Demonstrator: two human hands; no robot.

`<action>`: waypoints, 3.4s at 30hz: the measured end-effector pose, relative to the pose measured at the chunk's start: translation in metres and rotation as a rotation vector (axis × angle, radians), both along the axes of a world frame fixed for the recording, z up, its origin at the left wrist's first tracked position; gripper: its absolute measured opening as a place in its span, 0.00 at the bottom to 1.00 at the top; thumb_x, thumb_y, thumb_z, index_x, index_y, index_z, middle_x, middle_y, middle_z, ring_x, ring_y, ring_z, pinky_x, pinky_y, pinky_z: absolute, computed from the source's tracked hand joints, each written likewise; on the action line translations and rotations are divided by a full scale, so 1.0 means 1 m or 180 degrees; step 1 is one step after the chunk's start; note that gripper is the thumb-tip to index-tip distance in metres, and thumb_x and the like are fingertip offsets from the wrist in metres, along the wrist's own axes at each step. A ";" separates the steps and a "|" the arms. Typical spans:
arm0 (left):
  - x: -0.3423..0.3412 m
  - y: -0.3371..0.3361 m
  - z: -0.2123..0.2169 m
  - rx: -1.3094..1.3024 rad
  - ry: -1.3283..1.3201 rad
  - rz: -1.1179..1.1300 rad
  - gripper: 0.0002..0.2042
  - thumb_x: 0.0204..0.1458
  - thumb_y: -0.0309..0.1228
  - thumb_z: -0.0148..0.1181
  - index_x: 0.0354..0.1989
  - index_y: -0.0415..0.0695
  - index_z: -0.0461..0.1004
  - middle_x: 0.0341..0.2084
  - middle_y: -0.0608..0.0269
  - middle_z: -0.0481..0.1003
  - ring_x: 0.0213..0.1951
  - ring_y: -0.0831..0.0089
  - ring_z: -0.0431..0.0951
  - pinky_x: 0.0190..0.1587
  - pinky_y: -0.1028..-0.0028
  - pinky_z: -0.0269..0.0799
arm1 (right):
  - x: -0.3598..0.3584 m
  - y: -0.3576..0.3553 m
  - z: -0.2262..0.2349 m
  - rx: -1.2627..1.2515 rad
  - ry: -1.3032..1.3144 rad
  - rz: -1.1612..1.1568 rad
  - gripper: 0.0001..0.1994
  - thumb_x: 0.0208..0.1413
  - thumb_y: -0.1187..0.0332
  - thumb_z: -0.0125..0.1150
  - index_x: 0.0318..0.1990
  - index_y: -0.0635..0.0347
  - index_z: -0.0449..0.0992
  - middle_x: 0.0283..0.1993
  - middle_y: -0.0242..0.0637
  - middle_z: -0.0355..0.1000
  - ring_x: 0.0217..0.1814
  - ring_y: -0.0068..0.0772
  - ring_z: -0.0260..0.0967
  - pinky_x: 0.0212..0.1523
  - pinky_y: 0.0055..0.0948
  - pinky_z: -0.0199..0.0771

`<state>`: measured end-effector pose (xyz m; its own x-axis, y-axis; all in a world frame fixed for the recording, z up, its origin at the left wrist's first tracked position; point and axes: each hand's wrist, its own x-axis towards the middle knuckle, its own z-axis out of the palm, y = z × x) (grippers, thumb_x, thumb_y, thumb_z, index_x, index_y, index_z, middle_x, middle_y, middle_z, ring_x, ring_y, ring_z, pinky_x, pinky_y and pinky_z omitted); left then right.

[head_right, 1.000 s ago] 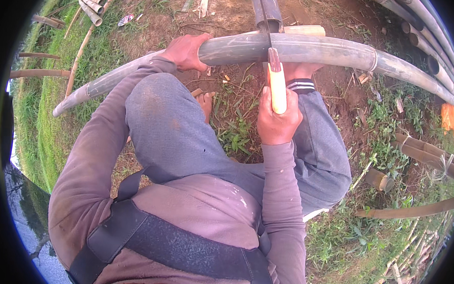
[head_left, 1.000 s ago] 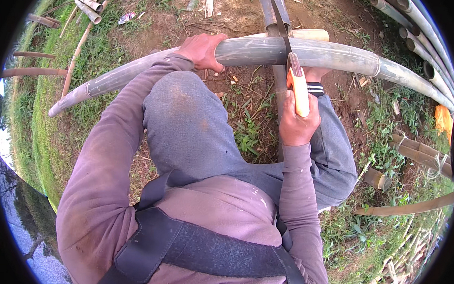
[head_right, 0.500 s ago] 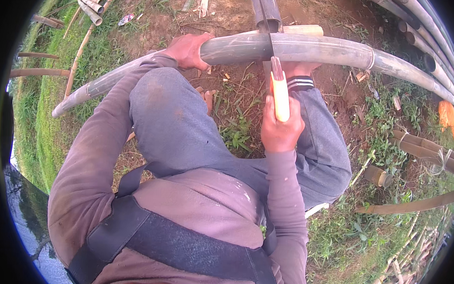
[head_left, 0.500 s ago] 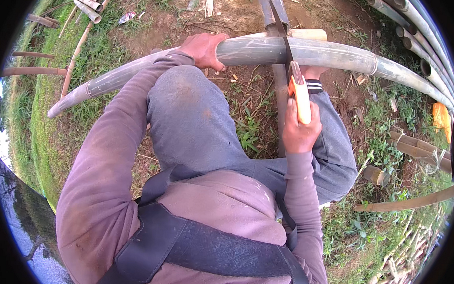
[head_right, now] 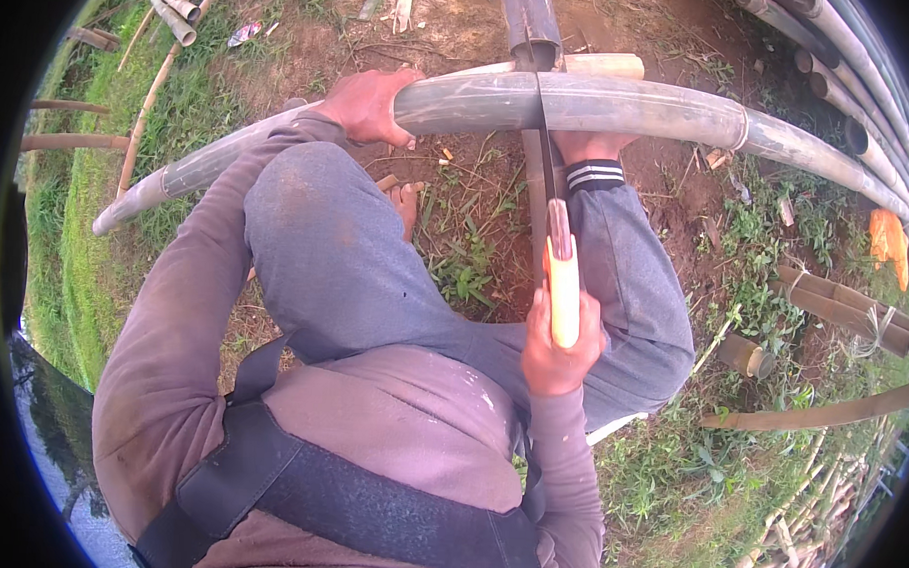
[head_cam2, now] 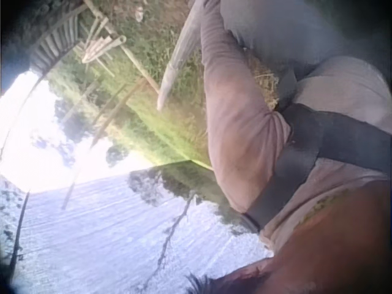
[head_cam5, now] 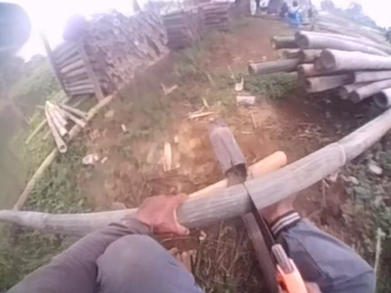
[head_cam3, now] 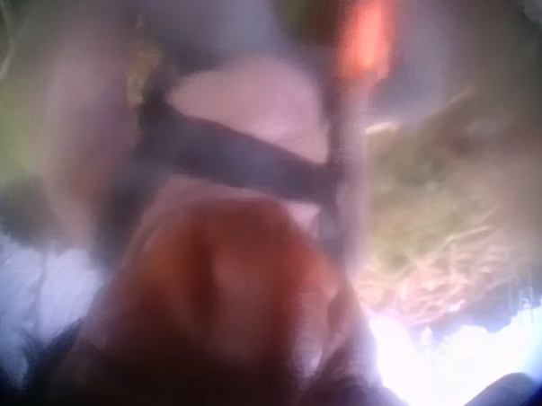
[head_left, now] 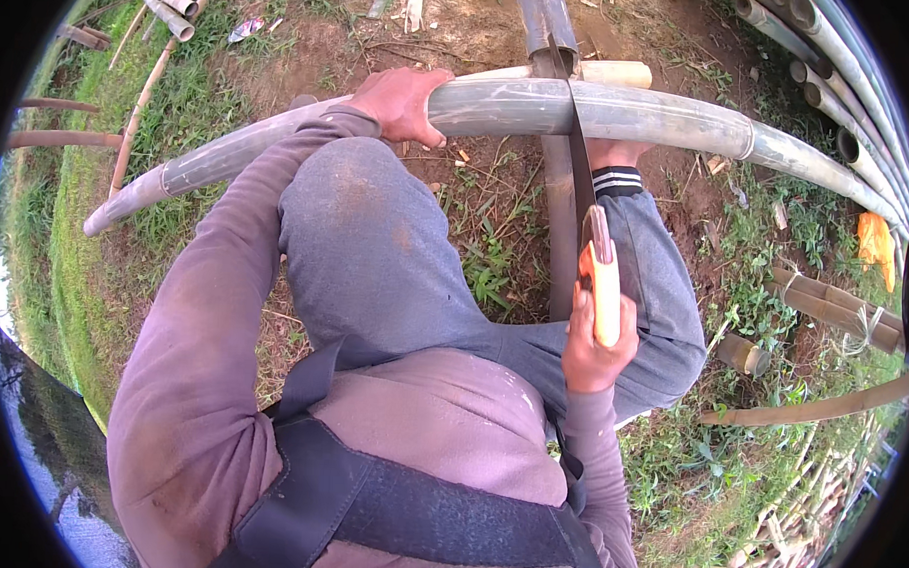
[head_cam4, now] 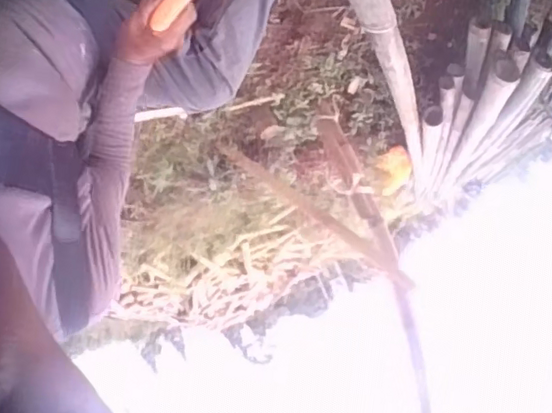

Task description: The person sits on the ground and uses a hand saw to cut a long bamboo pole into smaller sections. They position the bamboo on a makeshift stand and saw through it repeatedly.

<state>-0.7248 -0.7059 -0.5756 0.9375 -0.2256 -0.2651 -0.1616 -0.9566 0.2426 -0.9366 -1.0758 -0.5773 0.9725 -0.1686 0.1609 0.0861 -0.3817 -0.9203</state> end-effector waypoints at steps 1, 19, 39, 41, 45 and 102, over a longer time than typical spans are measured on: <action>-0.001 0.000 -0.006 -0.0008 -0.0038 0.0007 0.49 0.36 0.52 0.78 0.71 0.50 0.68 0.49 0.48 0.83 0.52 0.45 0.84 0.57 0.49 0.77 | -0.038 -0.018 0.001 -0.0022 0.0037 -0.0052 0.09 0.60 0.77 0.72 0.44 0.69 0.77 0.37 0.45 0.84 0.35 0.33 0.84 0.40 0.29 0.82; -0.007 -0.006 -0.013 -0.0161 -0.0099 -0.0109 0.47 0.39 0.50 0.75 0.71 0.48 0.67 0.49 0.45 0.83 0.51 0.45 0.84 0.55 0.51 0.78 | -0.025 -0.023 0.002 -0.0351 0.0019 -0.0025 0.09 0.61 0.76 0.72 0.44 0.66 0.76 0.36 0.41 0.84 0.36 0.29 0.84 0.40 0.28 0.82; -0.009 -0.005 -0.010 -0.0114 -0.0170 -0.0149 0.47 0.39 0.51 0.77 0.71 0.49 0.67 0.50 0.47 0.82 0.51 0.45 0.83 0.55 0.50 0.78 | 0.129 0.041 -0.011 -0.0244 0.0010 0.0117 0.09 0.61 0.74 0.73 0.41 0.66 0.76 0.27 0.41 0.77 0.26 0.26 0.74 0.30 0.30 0.75; -0.010 -0.005 -0.004 -0.0033 -0.0152 -0.0149 0.47 0.39 0.51 0.77 0.72 0.49 0.67 0.50 0.48 0.82 0.52 0.46 0.83 0.55 0.50 0.78 | 0.133 0.052 -0.002 -0.0073 0.0050 0.0048 0.09 0.61 0.74 0.73 0.42 0.66 0.77 0.27 0.41 0.77 0.26 0.25 0.73 0.30 0.29 0.74; -0.013 0.003 -0.009 0.0011 -0.0164 -0.0046 0.49 0.39 0.52 0.77 0.73 0.51 0.66 0.53 0.51 0.82 0.54 0.48 0.83 0.56 0.50 0.77 | 0.003 -0.002 0.024 -0.0002 0.0498 0.0088 0.09 0.62 0.78 0.70 0.47 0.68 0.78 0.36 0.38 0.83 0.36 0.25 0.81 0.40 0.27 0.81; 0.002 -0.014 0.000 0.0075 -0.0054 -0.0200 0.51 0.37 0.53 0.79 0.72 0.45 0.64 0.53 0.43 0.81 0.54 0.44 0.83 0.57 0.51 0.77 | 0.099 0.043 -0.016 0.0020 -0.0562 0.0008 0.26 0.59 0.72 0.74 0.64 0.64 0.75 0.52 0.57 0.80 0.50 0.59 0.82 0.45 0.41 0.84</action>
<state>-0.7225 -0.7203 -0.5755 0.9261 -0.2781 -0.2551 -0.2254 -0.9498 0.2169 -0.8380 -1.0331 -0.5938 0.9296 -0.1678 0.3282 0.2476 -0.3755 -0.8932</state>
